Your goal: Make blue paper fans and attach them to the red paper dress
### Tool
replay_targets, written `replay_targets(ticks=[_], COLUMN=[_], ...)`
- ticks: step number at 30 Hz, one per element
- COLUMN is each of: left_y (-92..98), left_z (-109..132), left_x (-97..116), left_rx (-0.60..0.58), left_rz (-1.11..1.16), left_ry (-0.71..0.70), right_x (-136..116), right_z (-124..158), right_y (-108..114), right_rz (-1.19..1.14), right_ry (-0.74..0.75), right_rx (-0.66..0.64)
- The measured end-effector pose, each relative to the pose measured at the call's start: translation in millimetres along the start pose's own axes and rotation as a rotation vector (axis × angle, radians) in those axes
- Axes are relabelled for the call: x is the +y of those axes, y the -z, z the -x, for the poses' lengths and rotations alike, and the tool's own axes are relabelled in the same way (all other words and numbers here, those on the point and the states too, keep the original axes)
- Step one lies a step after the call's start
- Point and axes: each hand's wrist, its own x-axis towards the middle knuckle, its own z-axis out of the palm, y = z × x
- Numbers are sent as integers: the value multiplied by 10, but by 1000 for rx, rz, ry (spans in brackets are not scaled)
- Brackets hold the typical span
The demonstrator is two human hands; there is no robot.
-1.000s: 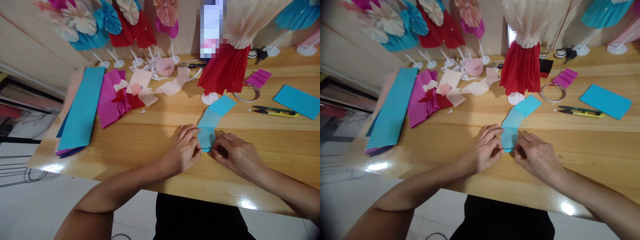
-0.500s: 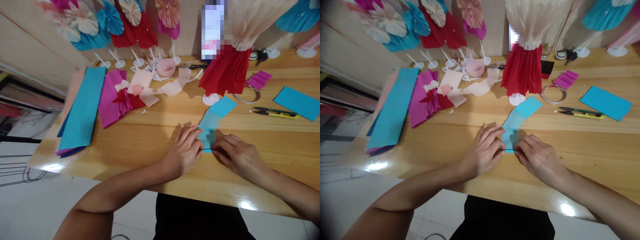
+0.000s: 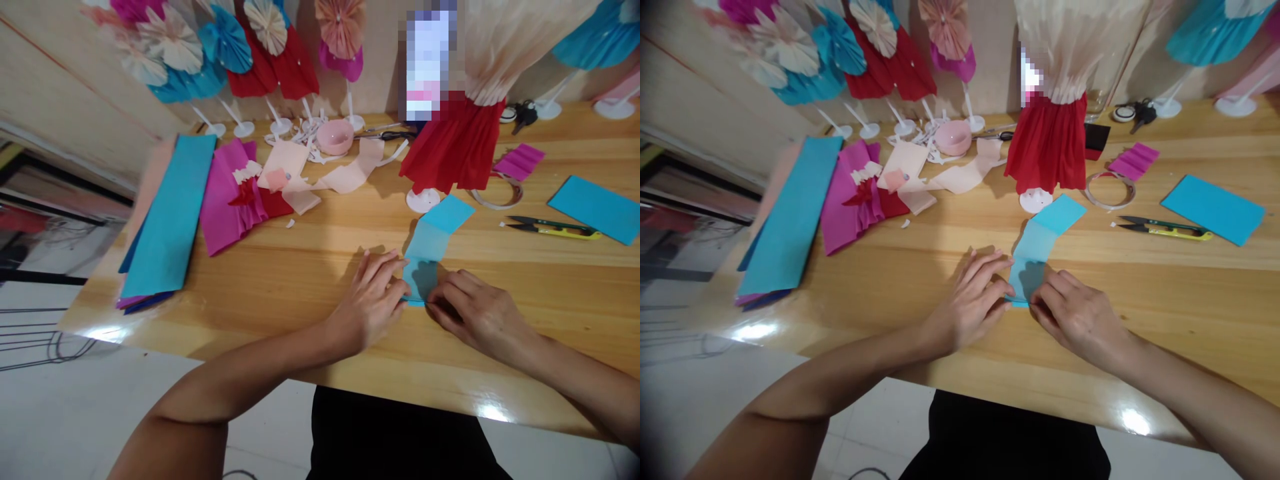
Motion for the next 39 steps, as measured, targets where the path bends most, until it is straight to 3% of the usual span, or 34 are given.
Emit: replay_targets(ticks=[6,19,31,39], left_y=[-26,-62,7,-10], left_z=[13,24,1,-27], left_x=[-4,-4,-22,13], left_rx=[16,73,7,2], left_rz=[-47,-75,138,78], left_ry=[-53,-100,75,113], right_x=[7,30,-2,-70], right_z=[-7,18,-14,-63], right_y=[-12,-47,32,17], right_rz=[69,-36,-214,-93], right_ry=[69,26,-152,-237], right_rx=[39,-9,-57,-66])
